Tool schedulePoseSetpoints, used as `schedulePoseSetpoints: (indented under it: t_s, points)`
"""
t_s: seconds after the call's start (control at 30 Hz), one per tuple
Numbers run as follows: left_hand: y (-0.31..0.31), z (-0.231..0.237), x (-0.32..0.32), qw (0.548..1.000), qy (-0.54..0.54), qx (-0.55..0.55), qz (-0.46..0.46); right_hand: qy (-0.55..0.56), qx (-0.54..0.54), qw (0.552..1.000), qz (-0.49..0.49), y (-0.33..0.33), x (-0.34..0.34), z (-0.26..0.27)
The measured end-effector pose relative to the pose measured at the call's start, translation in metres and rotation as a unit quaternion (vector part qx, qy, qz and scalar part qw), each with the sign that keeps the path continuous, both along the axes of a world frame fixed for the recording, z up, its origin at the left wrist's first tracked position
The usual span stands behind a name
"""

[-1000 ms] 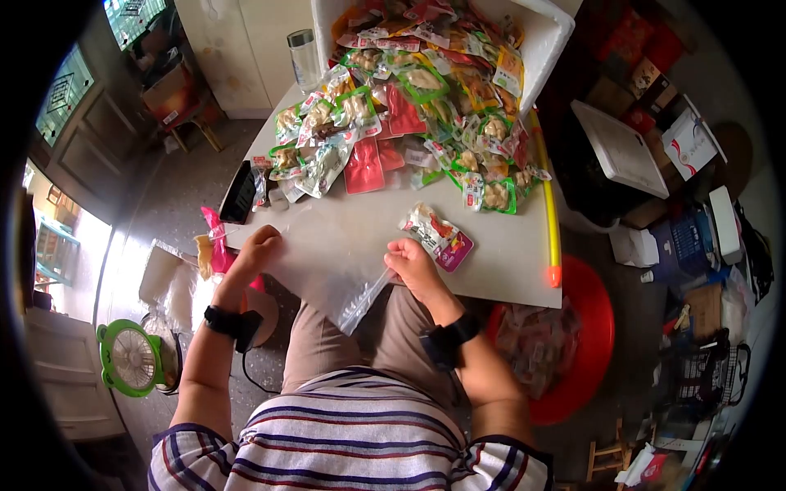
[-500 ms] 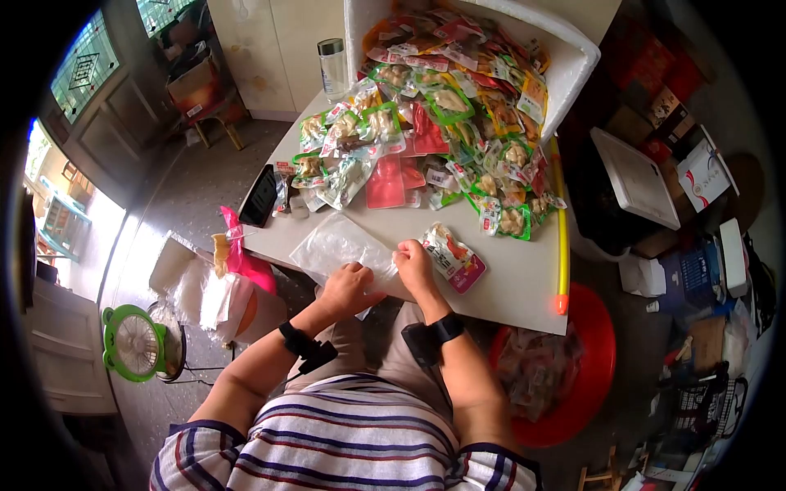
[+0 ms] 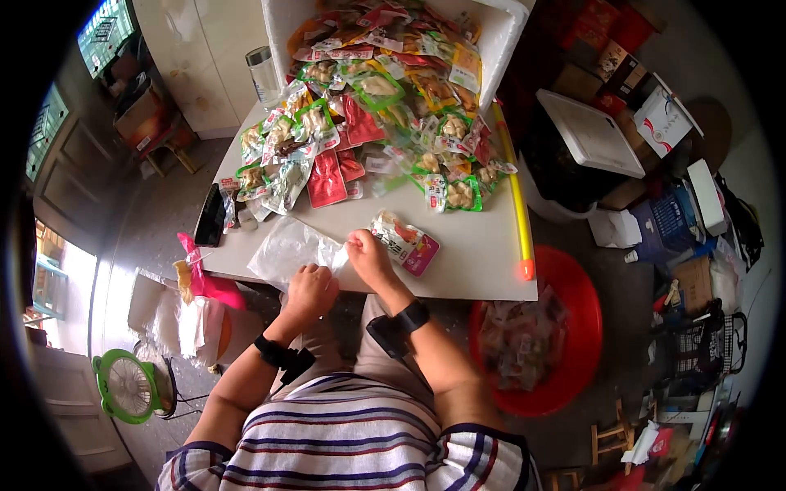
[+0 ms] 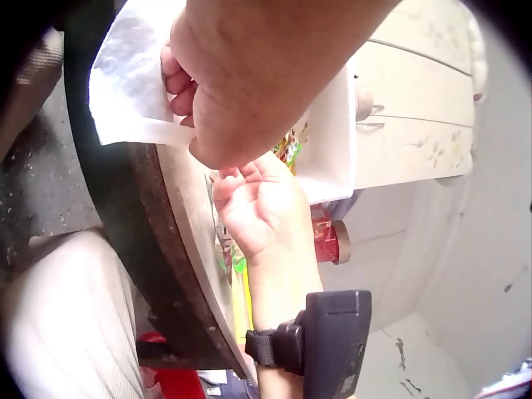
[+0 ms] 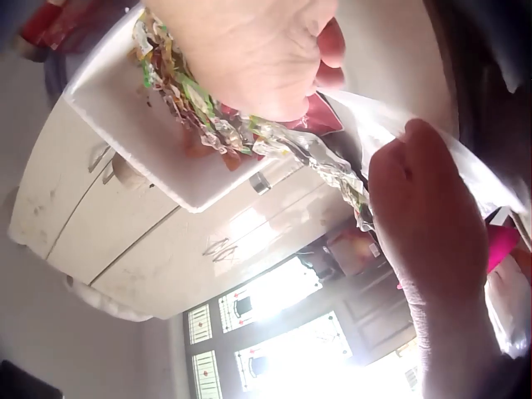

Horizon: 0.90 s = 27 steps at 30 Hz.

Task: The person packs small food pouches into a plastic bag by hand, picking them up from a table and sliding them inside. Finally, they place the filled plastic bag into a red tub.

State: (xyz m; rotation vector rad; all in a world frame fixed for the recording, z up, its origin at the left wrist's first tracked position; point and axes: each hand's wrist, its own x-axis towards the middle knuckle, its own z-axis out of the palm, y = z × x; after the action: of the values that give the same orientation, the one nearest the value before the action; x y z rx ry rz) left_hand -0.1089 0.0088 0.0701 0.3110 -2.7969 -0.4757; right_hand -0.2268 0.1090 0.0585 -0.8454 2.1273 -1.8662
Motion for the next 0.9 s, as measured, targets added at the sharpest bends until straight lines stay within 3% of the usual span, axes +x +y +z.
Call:
schedulePoseSetpoints:
  t_s: [0.03,0.07,0.13,0.2,0.23,0.33,0.43,0.53,0.67,0.8,0.83,0.9]
  points:
    - [-0.002,-0.003,0.0,1.0,0.004,0.011,-0.001,0.068,-0.038,0.997,-0.015,0.001,-0.001,0.01]
    - [-0.003,-0.005,0.0,1.0,0.007,0.021,-0.001,0.09,0.038,0.995,-0.026,0.013,-0.003,0.022]
    - [-0.002,-0.001,0.0,0.999,0.007,0.032,0.003,0.325,0.1,0.936,-0.09,0.027,-0.02,0.02]
    - [-0.003,0.003,-0.001,0.999,0.002,0.033,0.002,0.334,0.143,0.929,-0.073,0.044,-0.027,0.021]
    - [-0.003,0.003,0.0,1.0,-0.004,0.029,-0.002,0.367,0.203,0.905,-0.074,0.05,-0.028,0.019]
    - [-0.002,0.004,0.001,0.999,-0.016,0.031,-0.002,0.373,0.33,0.864,-0.076,0.069,-0.019,0.021]
    - [0.0,0.0,0.001,0.999,-0.009,0.042,0.006,0.332,0.303,0.89,-0.072,0.078,-0.023,0.014]
    - [-0.002,-0.001,0.0,0.998,-0.013,0.065,0.005,0.371,0.308,0.871,-0.097,0.081,-0.025,0.014]
    - [0.001,0.01,-0.007,0.995,-0.054,0.077,0.021,0.352,0.253,0.898,-0.074,0.089,-0.035,0.008]
    - [0.003,-0.002,-0.013,0.997,-0.037,0.067,0.014,0.212,0.264,0.94,0.027,0.095,-0.022,0.039]
    - [0.003,-0.002,-0.014,0.996,-0.048,0.073,0.008,0.311,0.247,0.918,0.013,0.097,-0.018,0.033]
    - [0.0,-0.003,-0.017,0.993,-0.072,0.092,0.002,0.349,0.235,0.907,0.009,0.101,-0.013,0.027]
